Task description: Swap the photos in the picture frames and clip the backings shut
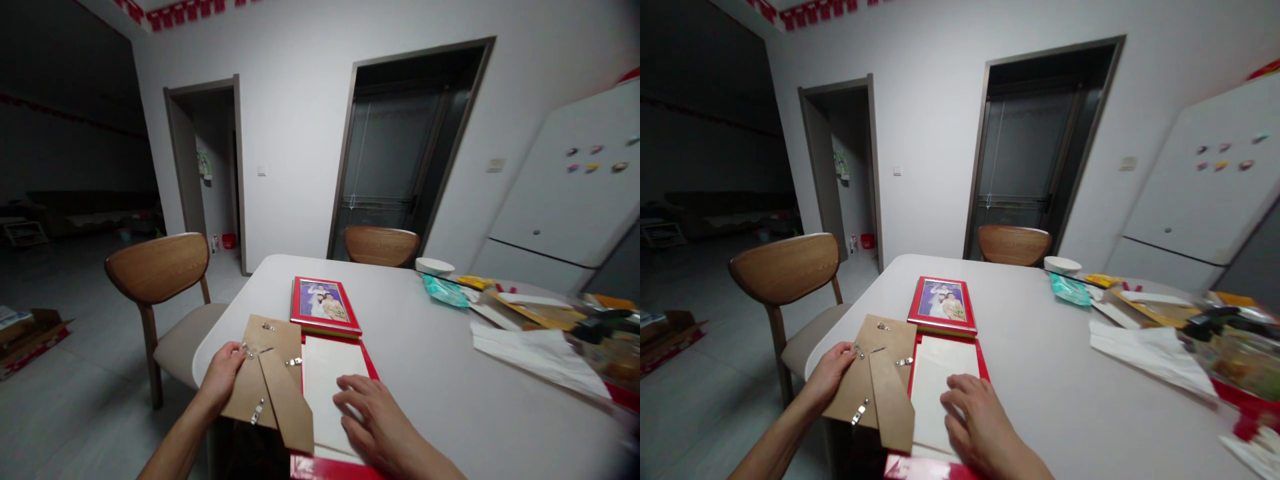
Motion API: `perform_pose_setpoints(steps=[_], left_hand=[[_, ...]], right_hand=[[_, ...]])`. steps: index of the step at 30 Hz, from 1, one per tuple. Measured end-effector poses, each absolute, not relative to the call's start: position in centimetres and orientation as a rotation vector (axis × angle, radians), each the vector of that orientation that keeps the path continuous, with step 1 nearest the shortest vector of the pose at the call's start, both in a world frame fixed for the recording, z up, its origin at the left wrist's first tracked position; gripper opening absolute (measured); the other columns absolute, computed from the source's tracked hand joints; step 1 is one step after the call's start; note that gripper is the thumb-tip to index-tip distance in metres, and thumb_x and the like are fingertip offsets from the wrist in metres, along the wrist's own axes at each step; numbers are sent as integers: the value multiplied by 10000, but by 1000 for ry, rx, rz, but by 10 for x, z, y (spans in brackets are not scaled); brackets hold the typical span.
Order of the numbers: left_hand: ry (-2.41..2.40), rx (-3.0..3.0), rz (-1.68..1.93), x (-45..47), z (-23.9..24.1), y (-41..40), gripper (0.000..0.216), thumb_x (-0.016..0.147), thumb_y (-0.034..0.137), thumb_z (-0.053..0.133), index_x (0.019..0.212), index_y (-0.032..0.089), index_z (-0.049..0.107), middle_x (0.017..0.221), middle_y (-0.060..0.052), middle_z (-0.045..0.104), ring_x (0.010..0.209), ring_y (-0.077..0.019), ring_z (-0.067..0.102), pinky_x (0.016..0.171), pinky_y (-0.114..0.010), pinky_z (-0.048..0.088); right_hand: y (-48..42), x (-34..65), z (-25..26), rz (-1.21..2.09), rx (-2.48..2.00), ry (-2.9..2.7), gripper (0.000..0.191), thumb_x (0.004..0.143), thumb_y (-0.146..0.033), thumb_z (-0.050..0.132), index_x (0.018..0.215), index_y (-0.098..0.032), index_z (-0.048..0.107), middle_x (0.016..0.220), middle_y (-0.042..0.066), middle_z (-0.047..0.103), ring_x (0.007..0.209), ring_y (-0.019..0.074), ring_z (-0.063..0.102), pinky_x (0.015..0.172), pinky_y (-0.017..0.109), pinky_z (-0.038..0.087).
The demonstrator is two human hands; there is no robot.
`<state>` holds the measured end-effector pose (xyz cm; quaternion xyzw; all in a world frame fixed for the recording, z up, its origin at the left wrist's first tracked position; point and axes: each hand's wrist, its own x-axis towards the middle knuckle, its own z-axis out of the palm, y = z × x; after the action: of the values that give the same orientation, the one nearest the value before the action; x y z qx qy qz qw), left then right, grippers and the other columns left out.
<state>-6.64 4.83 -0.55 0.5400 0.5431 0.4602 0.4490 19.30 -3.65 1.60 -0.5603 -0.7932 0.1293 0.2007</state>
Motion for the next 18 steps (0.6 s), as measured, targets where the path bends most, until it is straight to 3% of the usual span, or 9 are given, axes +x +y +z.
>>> perform_pose_setpoints(steps=[4,9,11,14,18], left_hand=[[1436,1427,1085,-97,-9,52,300,651,367,481,868,160,505,651,11,594,599,-178,565,529,-241,397],[1581,1626,1008,-103,-12,55,490,648,302,504,1096,122,418,578,28,538,565,-201,547,545,-282,403],[1646,1694,1006,-99,-11,56,544,629,264,526,1139,123,400,695,-12,568,674,-227,554,645,-326,404],[1714,1855,1032,-89,-7,51,523,626,223,530,1130,129,429,1032,-91,526,983,-262,466,867,-365,312],[1519,2153,908,-59,2,24,473,670,225,505,1131,142,442,1175,-93,466,1101,-220,395,941,-329,281]], right_hand=[[-34,198,14,476,-1506,-2183,232,738,-247,409,761,-222,638,1016,55,570,982,191,471,875,335,325],[-27,195,16,443,-1515,-2165,277,730,-282,435,925,-192,610,1092,92,533,1026,216,447,897,368,314],[-29,190,18,466,-1461,-2223,258,730,-261,435,902,-200,616,1069,85,540,1003,209,457,880,357,332],[-30,188,16,499,-1394,-2236,250,742,-253,418,886,-198,616,1015,79,560,952,187,484,832,317,375],[-20,203,3,358,-1548,-2071,306,752,-291,405,960,-169,594,1033,103,556,959,194,492,856,333,367]])
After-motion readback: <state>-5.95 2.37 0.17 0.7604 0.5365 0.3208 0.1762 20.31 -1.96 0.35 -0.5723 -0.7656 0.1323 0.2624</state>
